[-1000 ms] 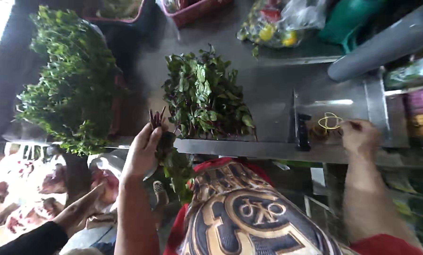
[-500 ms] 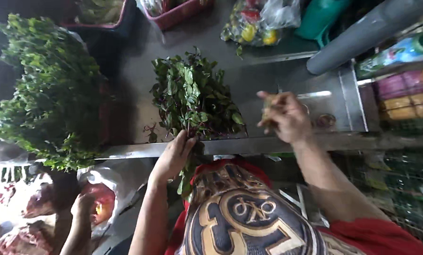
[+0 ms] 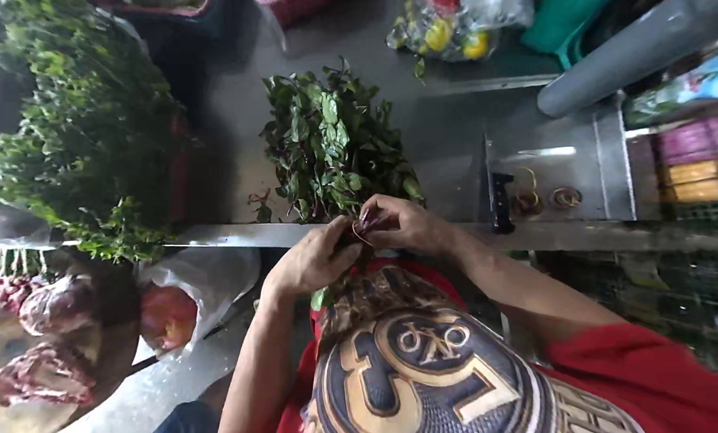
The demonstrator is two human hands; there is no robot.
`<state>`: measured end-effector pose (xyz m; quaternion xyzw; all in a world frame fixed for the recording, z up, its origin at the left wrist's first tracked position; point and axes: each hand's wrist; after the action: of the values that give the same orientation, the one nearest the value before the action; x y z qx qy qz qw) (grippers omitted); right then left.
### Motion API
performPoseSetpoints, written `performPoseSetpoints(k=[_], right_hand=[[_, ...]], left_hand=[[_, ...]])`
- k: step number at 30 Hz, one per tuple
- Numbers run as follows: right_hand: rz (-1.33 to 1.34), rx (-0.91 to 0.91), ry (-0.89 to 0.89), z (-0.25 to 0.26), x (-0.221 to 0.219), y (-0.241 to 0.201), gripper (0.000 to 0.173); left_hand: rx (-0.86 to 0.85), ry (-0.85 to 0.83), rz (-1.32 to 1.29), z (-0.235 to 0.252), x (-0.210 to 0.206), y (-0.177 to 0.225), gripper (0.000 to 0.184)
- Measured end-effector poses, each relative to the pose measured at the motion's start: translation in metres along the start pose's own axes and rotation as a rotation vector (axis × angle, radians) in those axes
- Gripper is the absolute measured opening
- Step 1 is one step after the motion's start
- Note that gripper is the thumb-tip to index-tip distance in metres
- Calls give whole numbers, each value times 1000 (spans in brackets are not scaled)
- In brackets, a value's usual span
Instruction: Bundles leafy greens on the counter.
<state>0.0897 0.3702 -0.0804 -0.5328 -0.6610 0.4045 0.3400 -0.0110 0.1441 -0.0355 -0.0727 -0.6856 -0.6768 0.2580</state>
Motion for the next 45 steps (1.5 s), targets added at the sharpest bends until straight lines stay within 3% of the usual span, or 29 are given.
performPoseSetpoints(k=[5,8,10,14,17,20,22,25,27,29,32,35,37,41,43,45], right_hand=[[-451,331,189,-14,-40,7,42],[-373,510,94,-26,-53,-9,24],[-142,398,38,-25,-44,-6,19],[534,-154,-27,4,-16,41,15],[668,-334,3,26,-11,57,20],[682,-356,25,40,-7,46,19],[632,-360,50,41,-2,4,18],[150,-82,171,20,-7,-51,16],[-150,29,195,1,-26,-67,15],[-76,19,61,0,-38,-53,18],[319,-146,-87,24,-33,4,22],[399,-243,-114,43,-27,23,17],[330,-249,-113,48,-24,4,19],[64,-188,-19,26,-3,-52,20],[-140,-136,-22,8,-17,-69,25],[-101,-128,-85,1,-27,-62,30]], left_hand=[[359,67,104,-10,3,-20,28],[394,96,104,-7,0,-28,27],[337,154,35,-7,-1,-27,27],[48,339,-187,-11,-9,-29,31],[-64,330,-267,-10,-19,-30,25],[-33,324,-152,-11,-25,-34,18],[109,289,22,-11,-21,-30,15],[305,249,234,-8,-13,-22,16],[346,313,253,-9,-9,-20,17],[339,420,135,-12,-4,-19,21],[177,582,-268,-23,-1,-16,26],[78,550,-471,-31,-16,-20,17],[105,488,-332,-37,-21,-18,16],[369,328,256,-22,-18,-5,21],[450,389,316,-17,-14,2,24],[402,512,288,-13,-14,3,26]])
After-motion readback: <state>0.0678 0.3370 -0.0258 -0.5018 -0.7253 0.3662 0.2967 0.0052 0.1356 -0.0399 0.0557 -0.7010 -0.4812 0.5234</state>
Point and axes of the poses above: each hand's wrist, its own z-axis towards the middle knuckle, its own x-axis out of the back of the hand, y = z × x, and after that the axes turned 14 degrees about -x, right-handed
